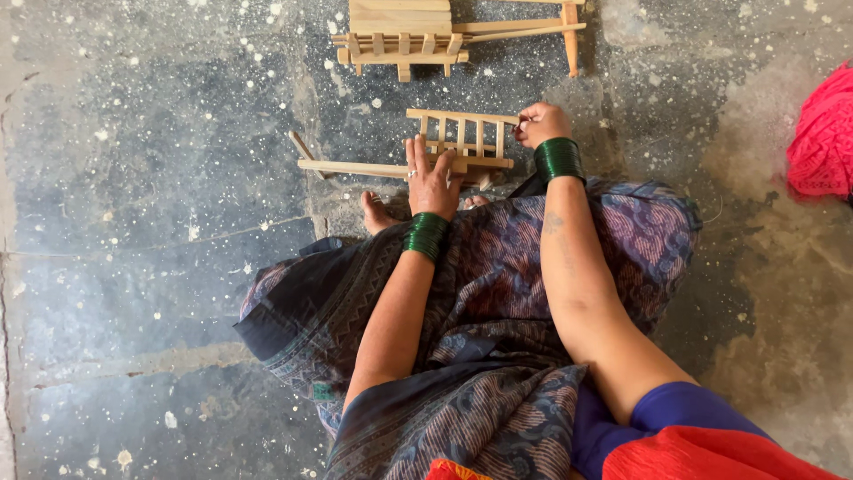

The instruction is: The person sits on the floor assembling a small wooden model resembling a miniature spinning wheel or cart. They fit slatted side panels into a frame, attach a long axle with end bars, then join a smaller base piece to the assembly, pressing parts together by hand and repositioning the model as they work.

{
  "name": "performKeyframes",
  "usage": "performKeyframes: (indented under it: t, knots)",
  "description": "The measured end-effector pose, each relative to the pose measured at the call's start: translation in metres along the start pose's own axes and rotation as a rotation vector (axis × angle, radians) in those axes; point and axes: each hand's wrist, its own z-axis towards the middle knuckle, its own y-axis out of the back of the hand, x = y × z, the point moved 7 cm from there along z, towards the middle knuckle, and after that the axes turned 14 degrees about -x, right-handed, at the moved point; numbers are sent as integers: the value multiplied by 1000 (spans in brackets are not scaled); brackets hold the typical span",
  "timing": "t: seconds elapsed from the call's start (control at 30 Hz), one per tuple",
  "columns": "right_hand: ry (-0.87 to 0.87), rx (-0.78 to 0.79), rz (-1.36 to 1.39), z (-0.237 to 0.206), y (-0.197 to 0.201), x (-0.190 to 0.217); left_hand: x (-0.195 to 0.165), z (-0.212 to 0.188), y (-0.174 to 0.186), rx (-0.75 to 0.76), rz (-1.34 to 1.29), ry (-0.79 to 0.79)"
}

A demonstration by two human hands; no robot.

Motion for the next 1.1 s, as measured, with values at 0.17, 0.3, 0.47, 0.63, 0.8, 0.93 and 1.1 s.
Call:
performKeyframes:
  t: [0.17, 0.3, 0.47, 0.63, 0.8, 0.93, 1.1]
  knots:
    - [29, -25, -7, -2, 0, 2, -1, 2, 1, -18, -2, -14]
    - [0, -67, -12, -2, 1, 2, -2, 1, 4, -44, -25, -38]
    - [29, -33, 56, -2, -1, 3, -2, 2, 4, -55, 2, -47]
    - [40, -56, 67, -2, -1, 3, -5, 2, 9, -68, -53, -54]
    - [34, -67, 59, -4, -4, 3, -7, 3, 10, -36, 5, -42]
    - [6, -54, 85, -5, -4, 7, -10, 6, 14, -37, -37, -71]
    - [-47, 24, 11, -15, -3, 6, -13, 2, 17, -128, -39, -11]
